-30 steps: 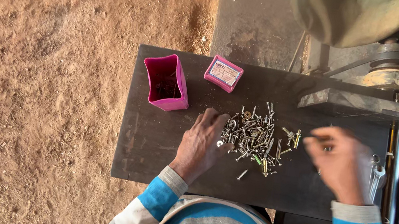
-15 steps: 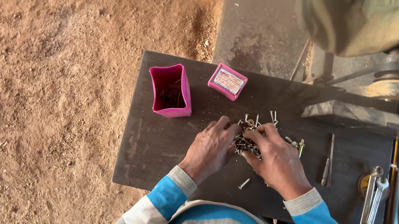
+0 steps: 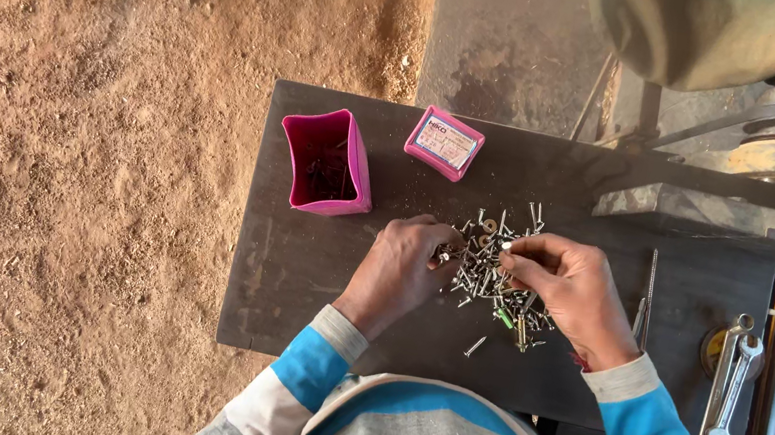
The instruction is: The person sorts through a pile of screws and nails on a workbench, placing them into a pink container and a yellow box, and then picks up and handles various wrenches and metal rods near a table saw.
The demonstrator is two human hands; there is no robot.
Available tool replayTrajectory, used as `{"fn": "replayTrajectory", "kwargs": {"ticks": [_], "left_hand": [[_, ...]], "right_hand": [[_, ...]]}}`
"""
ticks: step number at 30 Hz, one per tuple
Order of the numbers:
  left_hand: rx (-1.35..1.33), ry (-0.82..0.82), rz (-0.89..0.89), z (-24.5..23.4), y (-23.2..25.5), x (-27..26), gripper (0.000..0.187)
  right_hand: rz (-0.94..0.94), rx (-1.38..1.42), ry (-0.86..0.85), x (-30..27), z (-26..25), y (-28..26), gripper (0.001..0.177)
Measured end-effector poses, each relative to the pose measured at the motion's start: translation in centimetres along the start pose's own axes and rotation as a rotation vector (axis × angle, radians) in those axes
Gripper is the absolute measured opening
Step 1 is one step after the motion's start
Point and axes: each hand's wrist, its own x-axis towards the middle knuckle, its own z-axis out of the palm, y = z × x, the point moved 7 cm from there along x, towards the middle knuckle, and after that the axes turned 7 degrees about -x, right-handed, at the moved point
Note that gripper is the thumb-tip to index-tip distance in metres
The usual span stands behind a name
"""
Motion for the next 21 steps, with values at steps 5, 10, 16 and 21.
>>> {"fn": "replayTrajectory", "kwargs": {"ticks": [5, 10, 16, 21], "left_hand": [[-0.145, -0.001, 0.014, -0.3, 2.0, 0.8, 0.015], [-0.184, -0.065, 0.105, 1.8, 4.3, 1.3, 0.015], [0.173, -0.197, 0.262, 5.4, 6.3, 1.3, 0.017], [0.195, -0.205, 0.251, 5.8, 6.9, 1.4, 0.021]], "right_hand": [[0.165, 0.299, -0.057, -0.5, -0.4, 1.9, 0.018], [0.235, 0.535, -0.088, -0.3, -0.1, 3.0, 0.022], [0.333, 0.695, -0.06, 0.1, -0.5, 5.8, 0.021], [0.339, 0.792, -0.06, 0.0, -1.1, 7.9, 0.017]]}}
